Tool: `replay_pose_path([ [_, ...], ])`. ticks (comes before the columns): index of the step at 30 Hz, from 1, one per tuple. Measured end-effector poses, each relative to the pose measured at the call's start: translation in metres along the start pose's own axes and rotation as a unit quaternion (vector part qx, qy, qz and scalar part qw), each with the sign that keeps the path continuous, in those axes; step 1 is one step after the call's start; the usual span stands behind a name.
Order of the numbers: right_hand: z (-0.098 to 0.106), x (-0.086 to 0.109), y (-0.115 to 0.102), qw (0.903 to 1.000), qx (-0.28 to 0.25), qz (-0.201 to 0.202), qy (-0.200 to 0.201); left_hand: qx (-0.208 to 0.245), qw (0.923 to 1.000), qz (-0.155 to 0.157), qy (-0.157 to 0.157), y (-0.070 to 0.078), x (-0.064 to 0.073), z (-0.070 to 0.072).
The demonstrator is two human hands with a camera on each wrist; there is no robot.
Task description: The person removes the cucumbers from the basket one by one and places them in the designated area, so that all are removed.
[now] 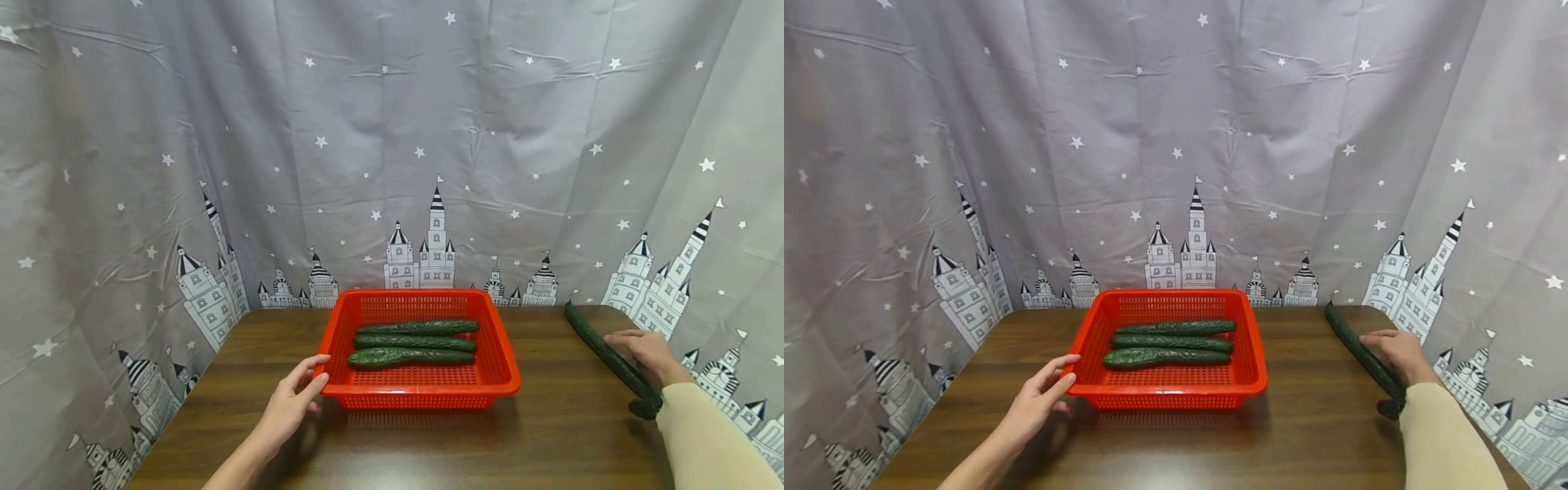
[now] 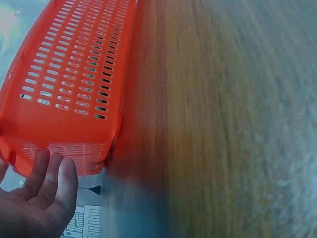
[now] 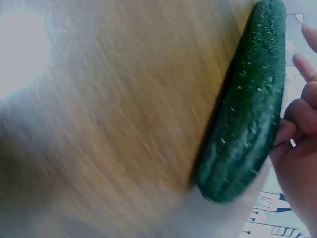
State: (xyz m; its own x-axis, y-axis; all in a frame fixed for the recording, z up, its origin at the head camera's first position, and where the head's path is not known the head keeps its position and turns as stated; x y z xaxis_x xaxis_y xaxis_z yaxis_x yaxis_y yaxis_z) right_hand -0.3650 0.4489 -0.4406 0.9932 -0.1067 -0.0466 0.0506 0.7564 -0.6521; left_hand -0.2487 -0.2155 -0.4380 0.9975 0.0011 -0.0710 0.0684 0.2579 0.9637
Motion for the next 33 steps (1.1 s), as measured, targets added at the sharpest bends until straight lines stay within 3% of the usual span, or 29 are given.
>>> replay_pose_path([
  [5,0.007,-0.009,-0.010,0.9967,-0.080,-0.013,-0.006,-0.001,1.0000,-0.002,0.000,0.002,-0.001,0.001],
  [11,0.013,-0.015,-0.033,0.9871,-0.159,0.002,-0.018,0.000,1.0000,0.004,0.008,-0.001,0.002,0.001],
  [18,0.010,-0.022,-0.062,0.9840,-0.173,0.028,-0.031,0.004,0.9998,0.016,0.010,-0.005,0.008,0.001],
  [27,0.018,-0.033,-0.104,0.9818,-0.179,0.056,-0.033,0.002,0.9999,0.007,0.008,-0.001,0.002,-0.001],
  [33,0.015,-0.040,-0.128,0.9794,-0.183,0.065,-0.056,0.003,0.9999,0.002,0.010,-0.001,0.000,-0.002],
])
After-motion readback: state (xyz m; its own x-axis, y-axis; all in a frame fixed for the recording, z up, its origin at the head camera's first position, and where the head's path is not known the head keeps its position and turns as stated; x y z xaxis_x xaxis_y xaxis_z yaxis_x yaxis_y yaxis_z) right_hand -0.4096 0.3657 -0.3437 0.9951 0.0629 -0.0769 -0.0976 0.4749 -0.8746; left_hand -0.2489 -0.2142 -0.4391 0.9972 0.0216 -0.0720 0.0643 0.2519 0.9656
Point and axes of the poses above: each hand's wrist, its own x-axis away from the middle knuckle, its own z-axis out of the back of the hand, y = z × x, the point moved 4 cm from there along -x, towards the middle knuckle
